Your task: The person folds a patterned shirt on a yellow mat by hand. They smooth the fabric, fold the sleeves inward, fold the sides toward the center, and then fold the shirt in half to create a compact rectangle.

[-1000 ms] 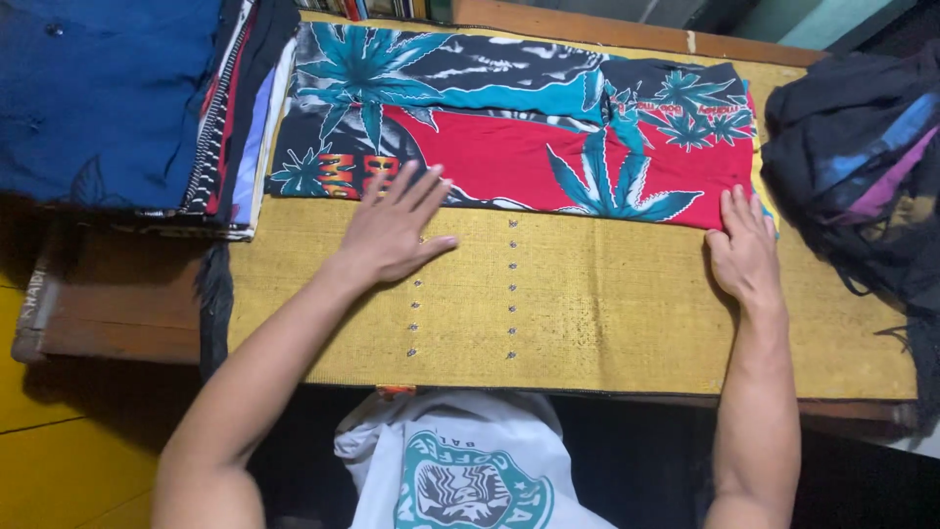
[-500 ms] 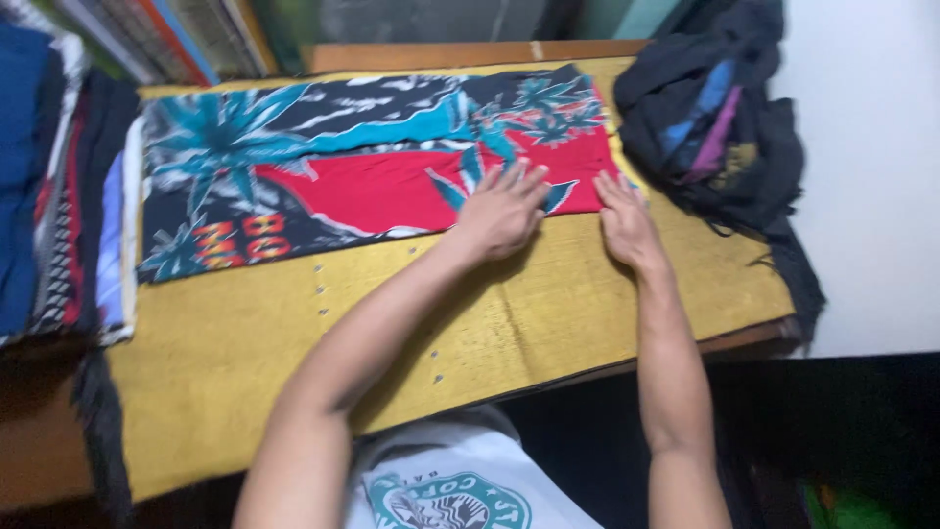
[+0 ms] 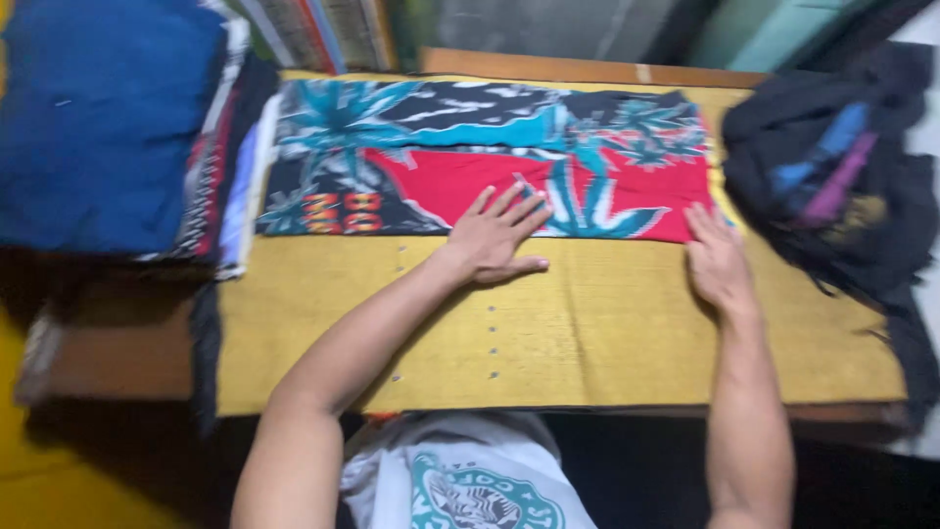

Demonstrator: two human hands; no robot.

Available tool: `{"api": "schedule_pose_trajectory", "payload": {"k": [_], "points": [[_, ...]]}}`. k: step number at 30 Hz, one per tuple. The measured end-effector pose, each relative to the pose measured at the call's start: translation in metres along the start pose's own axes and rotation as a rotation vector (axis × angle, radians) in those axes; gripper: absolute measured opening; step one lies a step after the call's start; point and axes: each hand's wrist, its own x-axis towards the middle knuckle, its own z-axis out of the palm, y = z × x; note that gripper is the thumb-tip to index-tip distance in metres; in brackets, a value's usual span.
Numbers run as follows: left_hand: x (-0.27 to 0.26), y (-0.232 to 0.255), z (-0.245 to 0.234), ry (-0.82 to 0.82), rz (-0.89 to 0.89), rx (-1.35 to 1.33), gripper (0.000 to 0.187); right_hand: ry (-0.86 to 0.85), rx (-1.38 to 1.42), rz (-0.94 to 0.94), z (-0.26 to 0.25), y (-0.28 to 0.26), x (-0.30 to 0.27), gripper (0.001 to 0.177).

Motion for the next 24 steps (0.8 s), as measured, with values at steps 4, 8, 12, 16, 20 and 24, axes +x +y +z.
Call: {"api": "schedule_pose_trajectory", "payload": {"k": [4,8,12,16,20,24], "points": [[-0.079,-0.056,-0.015,-0.069,-0.193,0.011,0.09,-0.026,-0.02,-0.03,-0.001,-0.011,-0.001,0.064],[-0.144,-0.103,-0.021,-0.044,-0.478,-0.007,0.092,0.021,-0.058,0.099,-0.004,-0.032,-0.002,0.066],[-0.173,-0.153,0.005,0.086,-0.674,-0.062,0.097,0.004,-0.095,0.173,-0.014,-0.058,-0.005,0.068],[-0.135,-0.112,-0.017,0.117,-0.617,-0.009,0.096,0.016,-0.123,0.16,-0.002,-0.042,0.002,0.069],[-0.053,-0.056,0.003,0.17,-0.225,0.017,0.071,0.011,-0.168,0.036,0.004,-0.016,0.002,0.067],[0.039,0.007,0.035,0.328,0.1,-0.002,0.05,-0.009,-0.227,0.035,0.003,-0.013,0.0,0.066]]}}
